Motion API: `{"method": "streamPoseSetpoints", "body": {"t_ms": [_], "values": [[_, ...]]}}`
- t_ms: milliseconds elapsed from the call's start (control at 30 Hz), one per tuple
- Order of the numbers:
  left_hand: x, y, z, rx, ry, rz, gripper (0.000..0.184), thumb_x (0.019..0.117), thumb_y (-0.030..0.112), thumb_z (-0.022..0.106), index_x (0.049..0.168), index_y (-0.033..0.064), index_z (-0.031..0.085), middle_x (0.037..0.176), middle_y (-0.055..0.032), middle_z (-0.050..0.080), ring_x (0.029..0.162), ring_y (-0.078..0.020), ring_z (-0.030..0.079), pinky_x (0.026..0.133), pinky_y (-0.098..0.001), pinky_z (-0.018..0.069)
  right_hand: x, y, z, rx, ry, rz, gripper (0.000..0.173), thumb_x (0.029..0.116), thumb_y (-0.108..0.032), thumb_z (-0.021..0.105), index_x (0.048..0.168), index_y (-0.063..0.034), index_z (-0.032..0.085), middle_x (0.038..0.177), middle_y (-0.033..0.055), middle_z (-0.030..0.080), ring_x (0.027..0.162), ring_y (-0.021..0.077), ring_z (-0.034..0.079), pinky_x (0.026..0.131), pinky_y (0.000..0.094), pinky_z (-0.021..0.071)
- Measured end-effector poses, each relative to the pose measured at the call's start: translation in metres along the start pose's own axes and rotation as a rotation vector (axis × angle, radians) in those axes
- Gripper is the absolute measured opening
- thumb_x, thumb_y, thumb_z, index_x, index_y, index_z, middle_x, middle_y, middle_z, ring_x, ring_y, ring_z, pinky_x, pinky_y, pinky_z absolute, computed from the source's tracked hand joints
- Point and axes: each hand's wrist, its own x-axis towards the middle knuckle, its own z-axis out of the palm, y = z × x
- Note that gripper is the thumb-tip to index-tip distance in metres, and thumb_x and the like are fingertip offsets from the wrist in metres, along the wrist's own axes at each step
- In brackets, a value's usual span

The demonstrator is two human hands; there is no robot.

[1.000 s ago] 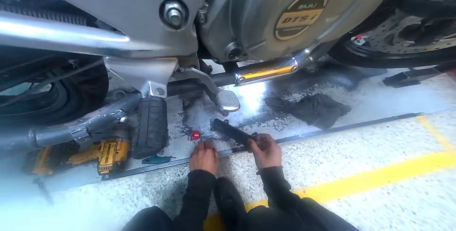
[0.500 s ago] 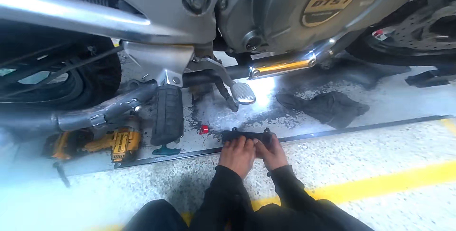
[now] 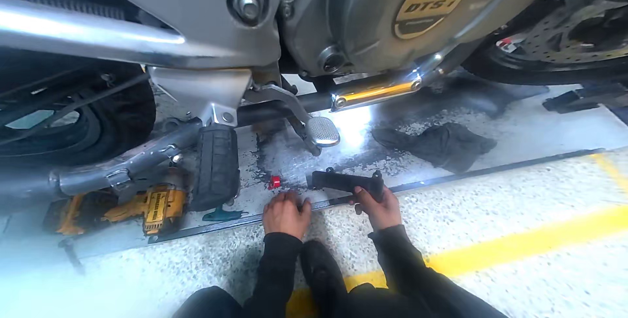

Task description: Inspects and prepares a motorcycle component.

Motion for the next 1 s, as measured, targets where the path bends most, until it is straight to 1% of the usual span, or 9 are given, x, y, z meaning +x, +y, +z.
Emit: {"method": "streamPoseSetpoints", "body": {"t_ms": [167, 267, 367, 500, 567, 733, 867, 933, 1000], "values": [[0.0, 0.019, -0.012, -0.378, 0.151, 0.278, 0.043, 0.1009, 0.036, 0.064, 0.135, 0.01, 0.062, 0.116, -0.014, 0.066, 0.096, -0.0286, 0.068, 0.085, -0.0506, 0.0586, -0.006, -0.008, 0.0, -0.068, -0.027, -0.217, 0.019, 0.0859, -0.006, 0.069, 0.104, -0.0048, 0.065, 0.071, -0.0015, 0.069, 0.055, 0.0073, 0.062, 0.053, 0.0239, 0.0548], [-0.004, 0.03, -0.003, -0.399, 0.285, 0.37, 0.027, 0.1024, 0.027, 0.062, 0.119, 0.0075, 0.071, 0.1, -0.0116, 0.069, 0.081, -0.0241, 0.069, 0.075, -0.0452, 0.0607, -0.011, -0.008, 0.002, -0.047, -0.09, -0.384, 0.027, 0.0821, -0.014, 0.073, 0.108, -0.0107, 0.066, 0.081, -0.0079, 0.072, 0.065, 0.0029, 0.065, 0.061, 0.0221, 0.0578], [-0.013, 0.04, 0.008, -0.52, 0.314, 0.363, 0.019, 0.1008, 0.02, 0.065, 0.111, 0.0058, 0.073, 0.099, -0.0099, 0.071, 0.083, -0.0201, 0.071, 0.078, -0.0406, 0.0619, -0.017, 0.0, 0.005, 0.054, -0.163, -0.437, 0.039, 0.0848, -0.031, 0.078, 0.117, -0.0166, 0.063, 0.098, -0.0103, 0.072, 0.088, 0.0034, 0.07, 0.08, 0.0244, 0.0612], [-0.023, 0.055, 0.004, -0.803, 0.153, 0.271, 0.021, 0.0976, 0.012, 0.069, 0.117, 0.0057, 0.073, 0.109, -0.0094, 0.073, 0.09, -0.0152, 0.072, 0.085, -0.0352, 0.0623, -0.012, 0.01, 0.01, 0.176, -0.304, -0.398, 0.07, 0.0892, -0.065, 0.066, 0.133, -0.0107, 0.062, 0.119, -0.001, 0.069, 0.104, 0.0104, 0.066, 0.094, 0.0312, 0.0555], [-0.025, 0.058, 0.0, -0.901, 0.074, 0.214, 0.023, 0.0966, 0.007, 0.069, 0.119, 0.0061, 0.072, 0.113, -0.0087, 0.072, 0.092, -0.014, 0.073, 0.086, -0.0339, 0.0625, -0.011, 0.009, 0.006, 0.154, -0.352, -0.371, 0.079, 0.0885, -0.07, 0.062, 0.136, -0.0066, 0.061, 0.125, 0.0046, 0.069, 0.112, 0.016, 0.066, 0.098, 0.036, 0.056], [-0.026, 0.055, 0.009, -0.725, 0.259, 0.313, 0.021, 0.0984, 0.012, 0.067, 0.117, 0.0032, 0.072, 0.107, -0.0103, 0.073, 0.091, -0.017, 0.073, 0.084, -0.0362, 0.0628, -0.024, 0.011, 0.005, 0.009, -0.386, -0.438, 0.072, 0.0855, -0.055, 0.077, 0.136, -0.0062, 0.061, 0.135, 0.0064, 0.066, 0.12, 0.0189, 0.065, 0.102, 0.0367, 0.057], [-0.025, 0.055, 0.02, -0.299, 0.544, 0.501, 0.018, 0.0967, 0.019, 0.066, 0.096, 0.0038, 0.074, 0.091, -0.0109, 0.069, 0.082, -0.0234, 0.072, 0.073, -0.0379, 0.0632, -0.028, 0.002, 0.016, 0.029, -0.193, -0.44, 0.028, 0.0973, -0.022, 0.068, 0.119, -0.0057, 0.064, 0.108, 0.001, 0.073, 0.099, 0.0123, 0.07, 0.088, 0.0304, 0.0605], [-0.031, 0.063, 0.01, -0.342, 0.35, 0.373, 0.022, 0.1002, 0.018, 0.058, 0.096, 0.0011, 0.072, 0.09, -0.0128, 0.071, 0.084, -0.026, 0.073, 0.076, -0.0425, 0.0627, -0.029, 0.004, 0.015, -0.022, -0.189, -0.485, 0.024, 0.0988, -0.02, 0.065, 0.117, -0.0034, 0.064, 0.105, 0.0015, 0.072, 0.094, 0.0115, 0.07, 0.084, 0.0291, 0.0609], [-0.034, 0.073, -0.01, -0.669, -0.035, 0.091, 0.036, 0.1102, 0.018, 0.041, 0.109, -0.0029, 0.07, 0.097, -0.0169, 0.071, 0.094, -0.027, 0.07, 0.089, -0.0455, 0.056, -0.031, 0.006, 0.015, -0.14, -0.217, -0.586, 0.023, 0.0984, -0.02, 0.065, 0.113, -0.0023, 0.067, 0.109, 0.0049, 0.07, 0.096, 0.0126, 0.069, 0.083, 0.0297, 0.0606]]}}
